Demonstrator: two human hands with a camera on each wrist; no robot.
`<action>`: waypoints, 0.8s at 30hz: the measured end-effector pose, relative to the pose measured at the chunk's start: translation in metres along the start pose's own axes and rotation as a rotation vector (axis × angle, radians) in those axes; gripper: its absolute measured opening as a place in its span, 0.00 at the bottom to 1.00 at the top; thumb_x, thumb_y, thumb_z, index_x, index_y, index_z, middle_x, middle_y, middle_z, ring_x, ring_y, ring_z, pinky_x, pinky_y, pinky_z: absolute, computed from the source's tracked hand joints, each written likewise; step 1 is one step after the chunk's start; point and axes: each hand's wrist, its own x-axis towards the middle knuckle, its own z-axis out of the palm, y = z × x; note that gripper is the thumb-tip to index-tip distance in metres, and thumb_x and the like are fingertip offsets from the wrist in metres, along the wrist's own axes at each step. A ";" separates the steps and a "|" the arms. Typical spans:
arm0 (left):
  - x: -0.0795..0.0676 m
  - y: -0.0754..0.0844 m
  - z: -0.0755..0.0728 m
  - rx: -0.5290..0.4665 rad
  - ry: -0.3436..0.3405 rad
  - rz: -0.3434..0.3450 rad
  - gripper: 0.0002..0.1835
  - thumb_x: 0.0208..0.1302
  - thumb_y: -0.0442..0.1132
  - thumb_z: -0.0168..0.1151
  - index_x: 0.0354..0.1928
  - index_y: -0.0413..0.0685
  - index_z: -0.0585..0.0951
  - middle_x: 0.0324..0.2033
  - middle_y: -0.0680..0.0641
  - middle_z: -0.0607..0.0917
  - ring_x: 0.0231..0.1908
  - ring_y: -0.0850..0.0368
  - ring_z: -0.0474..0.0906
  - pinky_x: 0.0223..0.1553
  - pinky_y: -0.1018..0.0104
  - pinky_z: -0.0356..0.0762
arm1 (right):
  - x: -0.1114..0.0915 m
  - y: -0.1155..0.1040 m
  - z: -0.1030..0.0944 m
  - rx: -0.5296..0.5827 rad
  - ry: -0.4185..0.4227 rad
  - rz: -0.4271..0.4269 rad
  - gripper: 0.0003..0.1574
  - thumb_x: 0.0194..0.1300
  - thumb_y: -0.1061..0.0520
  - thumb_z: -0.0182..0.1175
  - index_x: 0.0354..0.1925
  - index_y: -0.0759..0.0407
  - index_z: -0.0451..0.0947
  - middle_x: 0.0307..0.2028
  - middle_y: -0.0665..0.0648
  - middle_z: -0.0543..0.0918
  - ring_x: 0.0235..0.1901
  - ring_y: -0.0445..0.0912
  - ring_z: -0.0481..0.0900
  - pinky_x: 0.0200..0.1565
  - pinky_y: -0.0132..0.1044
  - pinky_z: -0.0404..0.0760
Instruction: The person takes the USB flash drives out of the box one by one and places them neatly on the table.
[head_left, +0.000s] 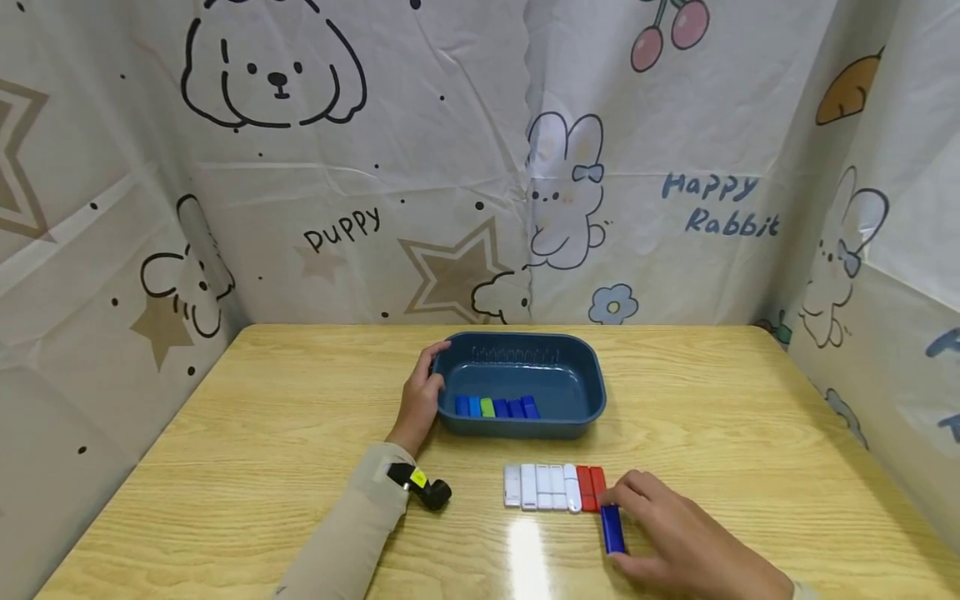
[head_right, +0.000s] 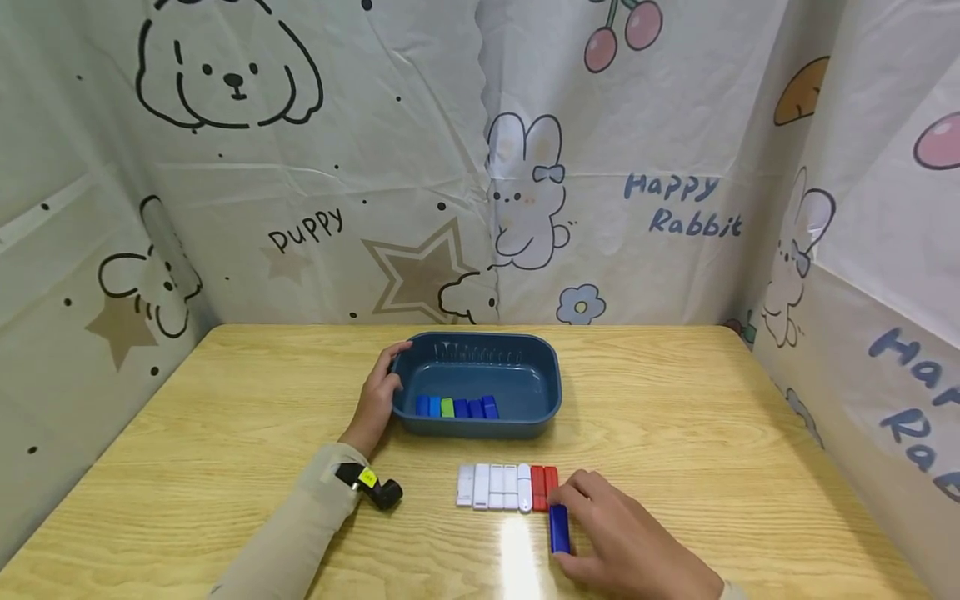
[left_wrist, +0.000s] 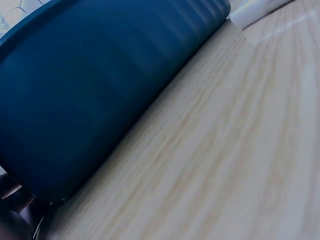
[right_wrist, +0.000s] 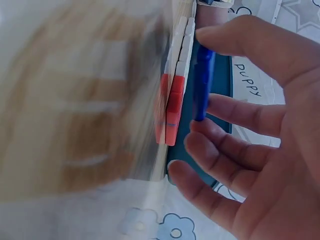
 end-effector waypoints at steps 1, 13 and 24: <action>0.000 0.000 0.000 -0.001 0.001 0.001 0.31 0.59 0.29 0.42 0.66 0.56 0.69 0.68 0.51 0.67 0.68 0.52 0.58 0.63 0.49 0.56 | 0.000 0.000 0.000 0.012 -0.009 0.004 0.29 0.55 0.34 0.65 0.52 0.43 0.77 0.45 0.39 0.70 0.42 0.38 0.69 0.45 0.36 0.78; 0.001 -0.001 0.001 0.024 0.019 -0.017 0.30 0.59 0.31 0.41 0.64 0.57 0.70 0.67 0.52 0.67 0.67 0.54 0.59 0.65 0.50 0.56 | 0.004 0.003 0.002 0.082 -0.100 0.004 0.30 0.55 0.34 0.65 0.53 0.41 0.77 0.42 0.40 0.70 0.40 0.39 0.69 0.39 0.28 0.77; 0.001 -0.001 0.001 0.032 0.026 -0.009 0.30 0.58 0.31 0.42 0.64 0.57 0.70 0.67 0.52 0.68 0.67 0.55 0.59 0.63 0.52 0.57 | 0.003 0.005 0.004 0.074 -0.120 0.007 0.31 0.53 0.30 0.64 0.53 0.39 0.77 0.43 0.41 0.71 0.39 0.40 0.69 0.41 0.34 0.79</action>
